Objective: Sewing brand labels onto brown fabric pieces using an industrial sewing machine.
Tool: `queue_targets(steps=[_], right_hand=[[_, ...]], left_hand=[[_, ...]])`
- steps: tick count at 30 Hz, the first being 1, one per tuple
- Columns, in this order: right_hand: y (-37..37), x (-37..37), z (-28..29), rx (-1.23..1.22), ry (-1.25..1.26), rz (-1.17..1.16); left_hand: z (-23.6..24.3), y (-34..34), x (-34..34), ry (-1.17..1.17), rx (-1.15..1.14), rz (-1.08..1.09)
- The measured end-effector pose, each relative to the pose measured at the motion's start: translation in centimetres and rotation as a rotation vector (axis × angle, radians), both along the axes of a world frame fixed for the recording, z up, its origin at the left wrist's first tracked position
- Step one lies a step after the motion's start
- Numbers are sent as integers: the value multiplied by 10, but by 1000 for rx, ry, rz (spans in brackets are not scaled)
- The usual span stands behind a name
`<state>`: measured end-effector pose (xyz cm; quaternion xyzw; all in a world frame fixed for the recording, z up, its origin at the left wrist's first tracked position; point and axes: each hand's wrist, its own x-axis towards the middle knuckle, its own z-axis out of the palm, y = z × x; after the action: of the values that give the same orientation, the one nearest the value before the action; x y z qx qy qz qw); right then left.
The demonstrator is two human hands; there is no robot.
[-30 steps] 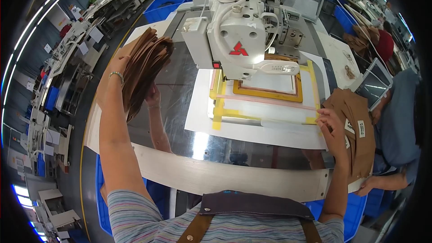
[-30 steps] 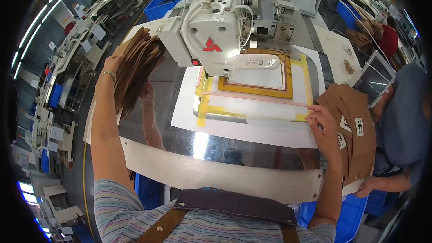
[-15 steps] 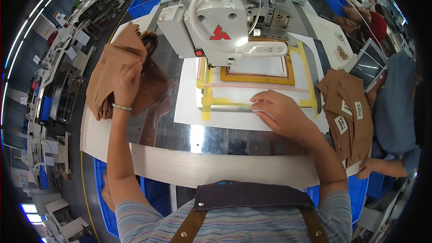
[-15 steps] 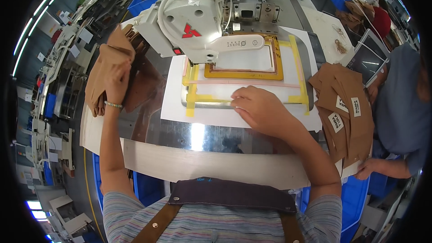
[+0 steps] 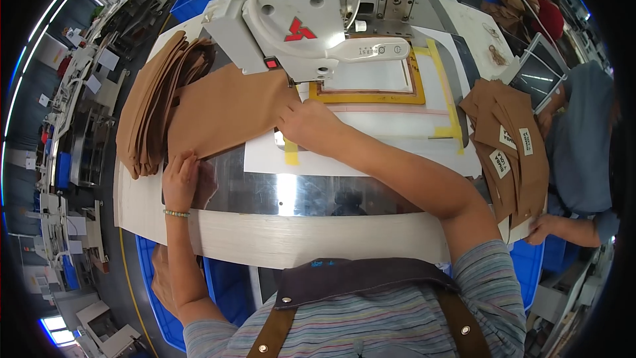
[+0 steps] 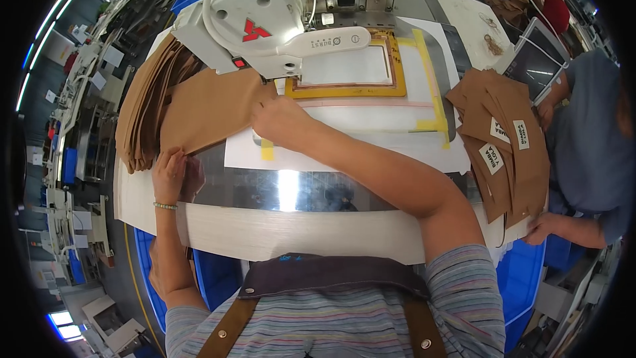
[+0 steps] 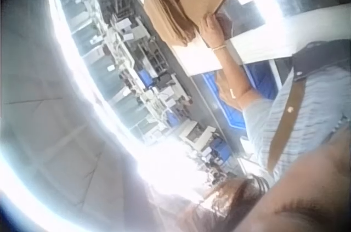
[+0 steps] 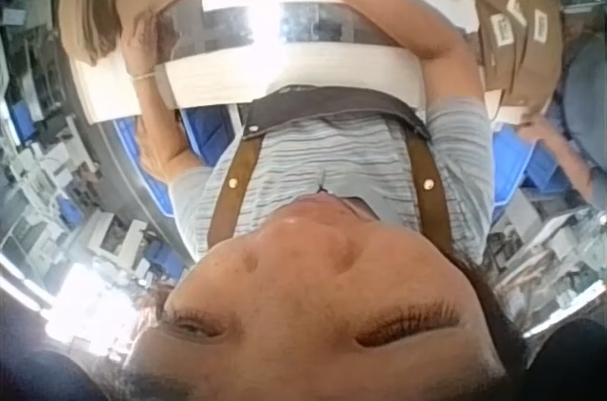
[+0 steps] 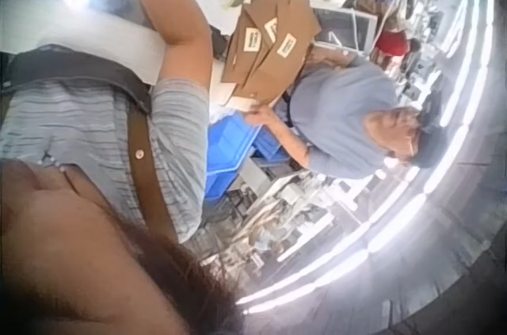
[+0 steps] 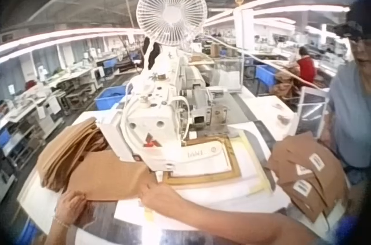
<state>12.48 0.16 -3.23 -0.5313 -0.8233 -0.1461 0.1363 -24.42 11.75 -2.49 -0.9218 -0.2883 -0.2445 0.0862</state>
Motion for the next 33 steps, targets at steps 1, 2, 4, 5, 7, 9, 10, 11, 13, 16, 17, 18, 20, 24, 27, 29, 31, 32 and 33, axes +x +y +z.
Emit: queue_targets(steps=[1,2,4,5,7,9,10,11,13,16,17,18,20,24,27,29,31,32,33], right_hand=[[2,1,-2,-6,0,-16],[2,2,-4,77,26,9],[1,6,-7,156,44,20],[-1,7,-7,166,20,14],[-7,13,-8,172,-4,5],[-14,22,-5,275,2,16],[-19,29,-3,266,-1,10],[-27,38,0,259,-19,-17],[-44,57,5,249,-39,-52],[-78,90,14,267,-20,-44],[-90,103,17,231,-39,-89],[-104,116,19,206,-48,-123],[-129,146,25,189,-104,-159],[-166,193,28,136,-172,-278],[-184,206,22,123,-178,-395],[-193,203,15,74,-130,-514],[-205,195,6,102,-54,-581],[-211,190,3,157,28,-589],[-213,188,-1,135,28,-628]], left_hand=[[-2,4,-11,29,-10,-8],[-3,8,-19,40,1,16],[-6,17,-25,45,6,25],[-6,21,-25,77,19,22],[-5,26,-17,109,28,14],[-2,36,1,142,104,-40],[1,40,12,159,112,-62],[3,44,25,145,117,-98],[7,50,52,129,119,-143],[10,52,100,124,128,-251],[9,50,117,111,125,-314],[8,47,134,74,113,-381],[5,41,167,105,107,-433],[2,26,211,144,65,-571],[4,17,224,174,42,-602],[6,9,221,207,5,-552],[4,-3,217,228,-35,-505],[2,-10,212,155,-88,-423],[-1,-16,208,61,-131,-344]])
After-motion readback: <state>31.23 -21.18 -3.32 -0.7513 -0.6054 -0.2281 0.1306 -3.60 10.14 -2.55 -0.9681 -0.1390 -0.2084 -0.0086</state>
